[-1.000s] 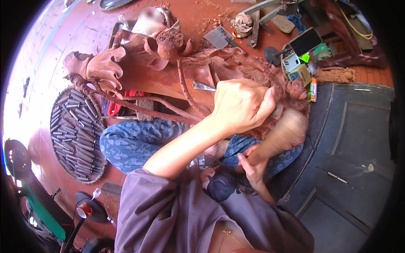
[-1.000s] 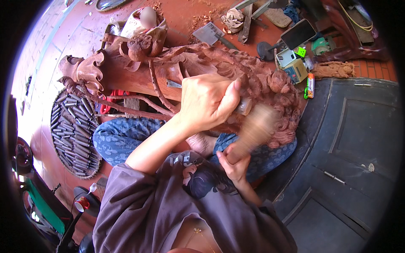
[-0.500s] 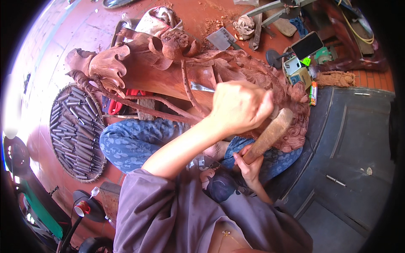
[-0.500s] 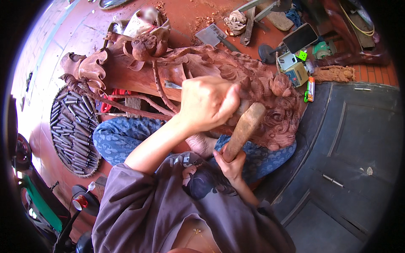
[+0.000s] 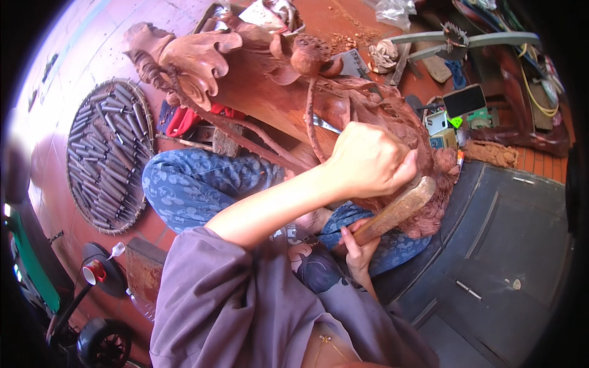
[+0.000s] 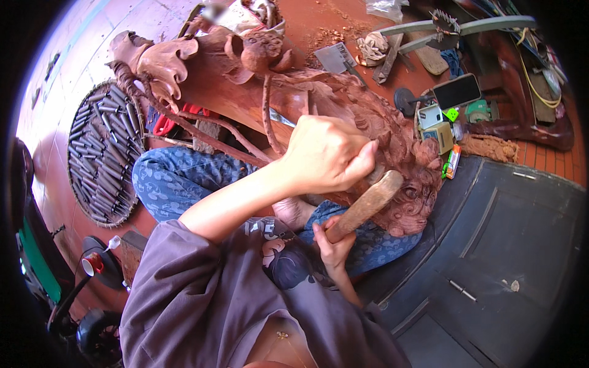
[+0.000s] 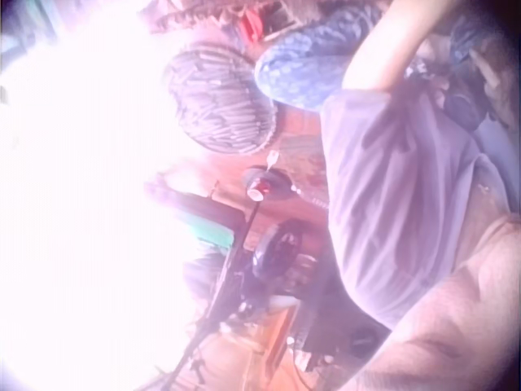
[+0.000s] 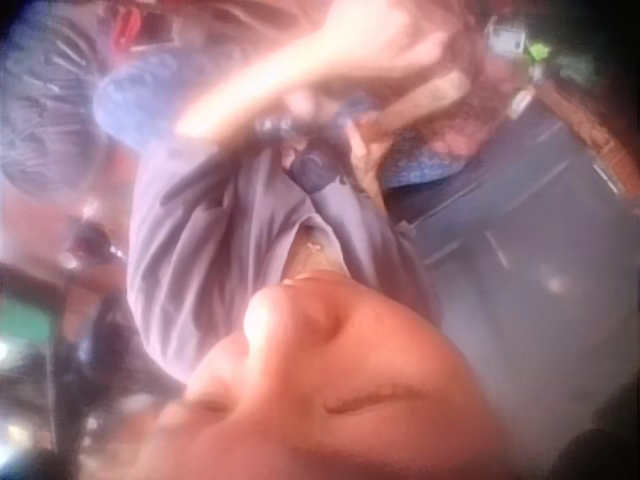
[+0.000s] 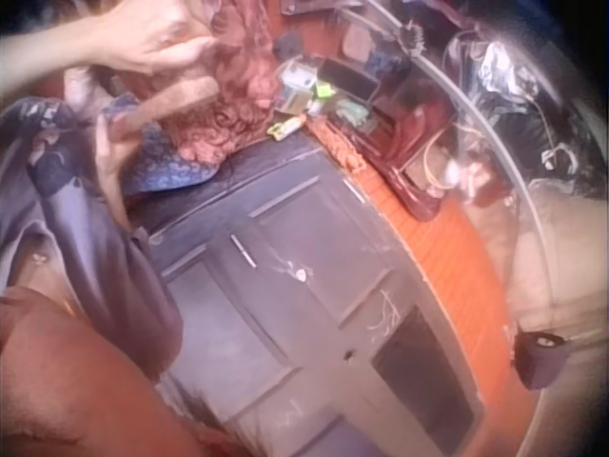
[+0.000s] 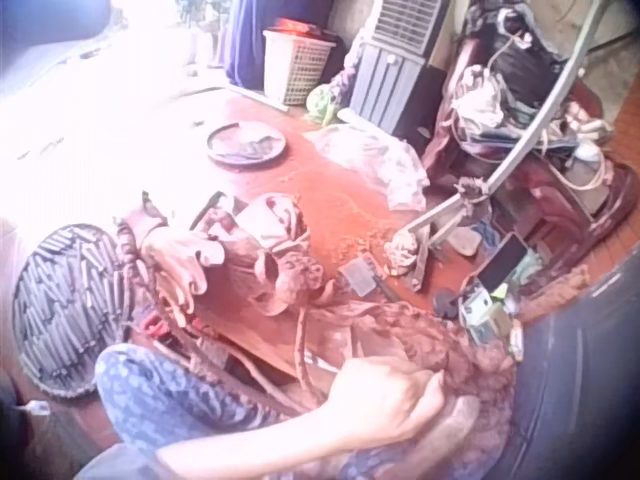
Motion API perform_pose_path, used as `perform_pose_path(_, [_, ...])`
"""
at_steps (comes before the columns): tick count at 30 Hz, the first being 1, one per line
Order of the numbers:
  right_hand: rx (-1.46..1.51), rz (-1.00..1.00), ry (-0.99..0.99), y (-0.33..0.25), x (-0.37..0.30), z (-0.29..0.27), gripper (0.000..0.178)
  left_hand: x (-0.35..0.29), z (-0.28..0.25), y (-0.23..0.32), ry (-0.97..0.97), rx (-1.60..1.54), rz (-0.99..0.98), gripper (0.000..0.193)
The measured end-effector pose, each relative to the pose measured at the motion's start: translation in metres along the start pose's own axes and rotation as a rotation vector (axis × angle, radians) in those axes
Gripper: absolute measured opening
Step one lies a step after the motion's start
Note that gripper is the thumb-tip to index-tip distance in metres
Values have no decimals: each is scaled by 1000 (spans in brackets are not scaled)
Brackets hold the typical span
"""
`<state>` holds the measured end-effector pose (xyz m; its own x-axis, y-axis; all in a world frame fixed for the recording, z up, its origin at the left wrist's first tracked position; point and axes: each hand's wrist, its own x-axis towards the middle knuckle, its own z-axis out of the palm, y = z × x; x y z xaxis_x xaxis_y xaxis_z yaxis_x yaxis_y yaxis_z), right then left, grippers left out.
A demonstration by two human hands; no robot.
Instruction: The person is carving a large piece of wood using a chisel and mallet. They are sitting cross-legged on the floor and repeatedly striking the chisel to shape the wood.
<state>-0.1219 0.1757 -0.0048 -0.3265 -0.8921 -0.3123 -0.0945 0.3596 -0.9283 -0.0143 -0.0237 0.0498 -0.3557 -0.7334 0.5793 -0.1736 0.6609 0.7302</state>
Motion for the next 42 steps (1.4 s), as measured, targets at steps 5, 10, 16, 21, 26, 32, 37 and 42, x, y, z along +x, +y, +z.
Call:
perform_pose_path(5, [137,-307,99,20,0,7,24,1,3,-1,46,-32,7,44])
perform_pose_path(10, [69,-176,52,2,-1,8,23,-1,5,-7,37,-20,-20,45])
perform_pose_path(16, [-56,-74,9,-2,-1,2,21,-1,0,-6,36,-40,-18,45])
perform_pose_path(21, [58,-193,8,12,-1,4,22,-2,-5,-5,-76,-38,-35,38])
perform_pose_path(26, [126,-221,66,22,0,2,21,0,-7,-5,-97,8,-63,37])
perform_pose_path(32, [-36,-228,13,25,0,-7,22,-3,-11,-6,-117,0,-74,38])
perform_pose_path(37, [-186,-49,-73,8,0,-3,23,-2,-10,-9,-113,4,-82,37])
perform_pose_path(42, [187,-200,107,15,2,8,21,-1,-11,-7,-157,41,-94,34])
